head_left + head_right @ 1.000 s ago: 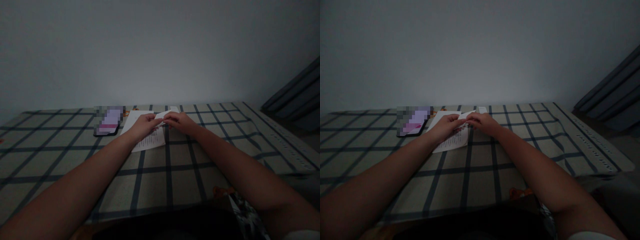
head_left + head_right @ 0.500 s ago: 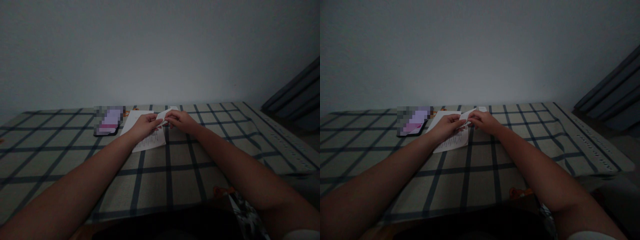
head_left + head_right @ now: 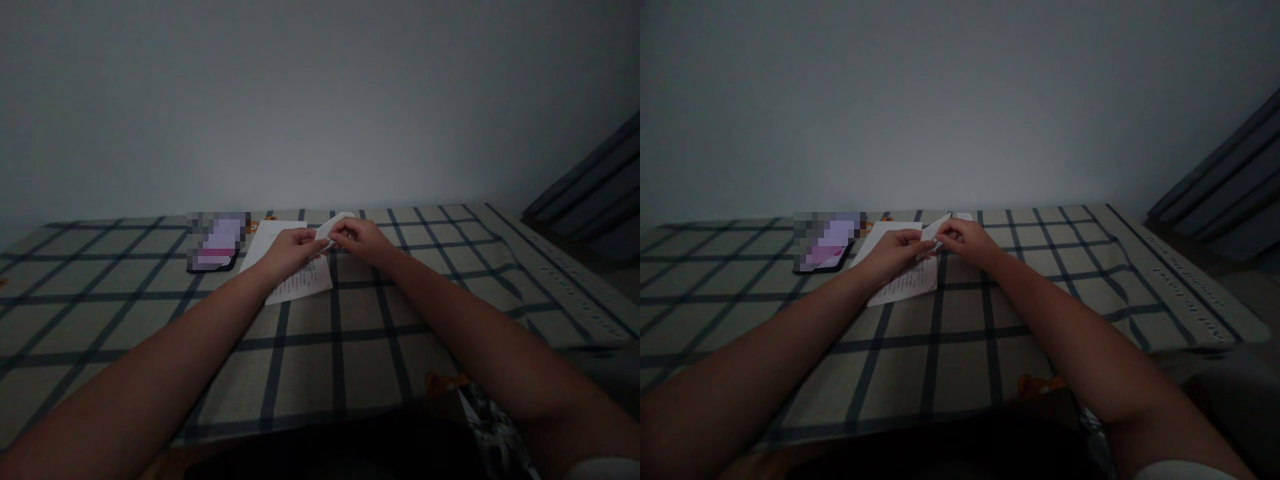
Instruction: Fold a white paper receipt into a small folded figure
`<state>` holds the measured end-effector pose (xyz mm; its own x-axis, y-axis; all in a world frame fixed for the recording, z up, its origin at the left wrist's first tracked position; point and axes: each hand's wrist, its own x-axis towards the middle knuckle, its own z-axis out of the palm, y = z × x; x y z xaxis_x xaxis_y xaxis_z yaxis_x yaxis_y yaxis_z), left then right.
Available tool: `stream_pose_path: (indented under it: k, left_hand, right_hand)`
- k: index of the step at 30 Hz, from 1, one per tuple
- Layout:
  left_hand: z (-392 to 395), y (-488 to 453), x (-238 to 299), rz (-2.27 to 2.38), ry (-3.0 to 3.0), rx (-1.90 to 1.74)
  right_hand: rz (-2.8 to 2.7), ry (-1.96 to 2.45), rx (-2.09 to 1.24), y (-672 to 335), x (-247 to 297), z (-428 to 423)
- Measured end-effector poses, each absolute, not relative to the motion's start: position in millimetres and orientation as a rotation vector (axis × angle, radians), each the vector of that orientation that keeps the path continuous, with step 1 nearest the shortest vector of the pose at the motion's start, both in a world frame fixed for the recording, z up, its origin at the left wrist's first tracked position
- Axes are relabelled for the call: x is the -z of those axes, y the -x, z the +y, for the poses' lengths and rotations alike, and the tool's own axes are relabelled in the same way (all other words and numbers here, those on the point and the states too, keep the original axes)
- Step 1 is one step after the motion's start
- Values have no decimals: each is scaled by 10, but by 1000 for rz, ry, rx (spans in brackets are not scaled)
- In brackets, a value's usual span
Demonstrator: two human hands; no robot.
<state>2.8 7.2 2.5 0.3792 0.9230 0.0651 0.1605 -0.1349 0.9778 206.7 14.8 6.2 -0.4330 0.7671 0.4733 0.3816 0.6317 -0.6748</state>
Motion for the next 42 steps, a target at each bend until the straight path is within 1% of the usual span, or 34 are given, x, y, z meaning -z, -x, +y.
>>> stream_pose_path:
  k: [3, 9, 12, 15, 24, 29, 42]
  left_hand:
    - [67, -32, -35, 985, -1591, -899]
    - [113, -30, 15, 992, -1520, -987]
    - [130, -34, 41, 965, -1465, -1033]
    - [135, -40, 52, 961, -1466, -1027]
    - [107, -27, 8, 1080, -1623, -981]
    - [101, -30, 12, 1072, -1634, -1024]
    - [72, -32, -32, 1125, -1690, -974]
  right_hand:
    - [-2029, 898, -617, -2056, -42, 154]
    - [-1740, 816, -905, -2014, 20, 168]
    - [-1654, 861, -967, -2010, 23, 176]
    - [-1693, 897, -1016, -2007, -5, 169]
    - [-1826, 895, -921, -2019, -43, 145]
    - [-1822, 911, -927, -2021, -31, 149]
    - [-1858, 959, -913, -2018, -83, 113]
